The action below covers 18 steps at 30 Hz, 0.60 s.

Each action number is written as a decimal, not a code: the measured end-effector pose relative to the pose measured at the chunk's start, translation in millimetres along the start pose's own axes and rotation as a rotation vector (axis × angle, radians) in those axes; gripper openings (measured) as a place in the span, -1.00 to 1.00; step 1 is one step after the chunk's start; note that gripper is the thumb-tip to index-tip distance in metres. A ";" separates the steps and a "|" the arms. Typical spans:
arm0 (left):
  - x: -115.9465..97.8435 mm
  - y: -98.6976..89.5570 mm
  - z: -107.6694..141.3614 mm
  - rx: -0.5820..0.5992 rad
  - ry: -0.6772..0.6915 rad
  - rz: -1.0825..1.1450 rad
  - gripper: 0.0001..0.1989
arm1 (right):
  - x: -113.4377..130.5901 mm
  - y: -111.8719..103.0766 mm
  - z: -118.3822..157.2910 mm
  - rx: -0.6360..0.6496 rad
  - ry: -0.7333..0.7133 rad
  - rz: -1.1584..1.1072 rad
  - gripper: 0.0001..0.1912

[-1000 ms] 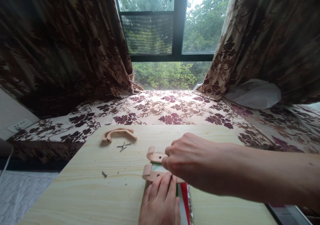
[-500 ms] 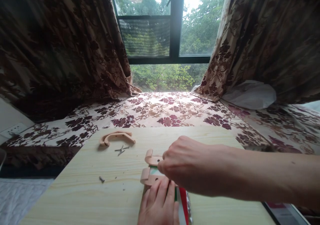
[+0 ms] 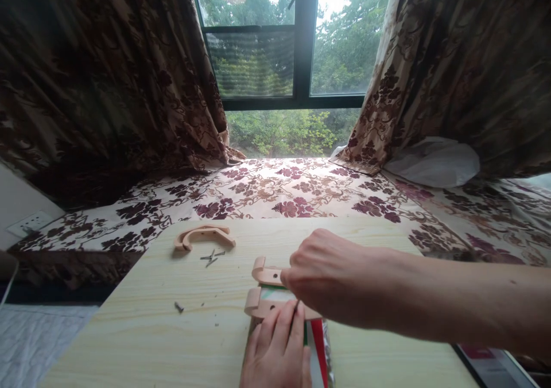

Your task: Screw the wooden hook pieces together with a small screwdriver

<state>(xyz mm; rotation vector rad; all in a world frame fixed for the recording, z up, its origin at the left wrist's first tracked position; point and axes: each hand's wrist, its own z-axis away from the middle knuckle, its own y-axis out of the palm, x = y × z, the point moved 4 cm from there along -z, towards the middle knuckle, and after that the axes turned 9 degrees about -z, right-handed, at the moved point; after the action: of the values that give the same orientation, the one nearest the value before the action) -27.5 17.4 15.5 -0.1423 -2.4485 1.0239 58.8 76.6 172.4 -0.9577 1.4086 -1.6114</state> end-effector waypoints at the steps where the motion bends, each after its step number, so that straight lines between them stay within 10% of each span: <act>1: 0.1 -0.1 0.4 -0.011 0.002 0.001 -0.63 | -1.8 1.7 -0.8 0.019 0.021 0.002 -0.87; 18: 1.9 3.8 1.2 -0.099 0.016 -0.043 -0.70 | -7.0 -4.4 -0.5 -0.029 0.002 -0.041 -0.90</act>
<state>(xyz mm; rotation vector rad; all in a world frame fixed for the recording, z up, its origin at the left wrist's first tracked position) -30.0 19.8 12.9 -0.1291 -2.4772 0.8809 60.9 83.6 176.4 -1.0077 1.4256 -1.6259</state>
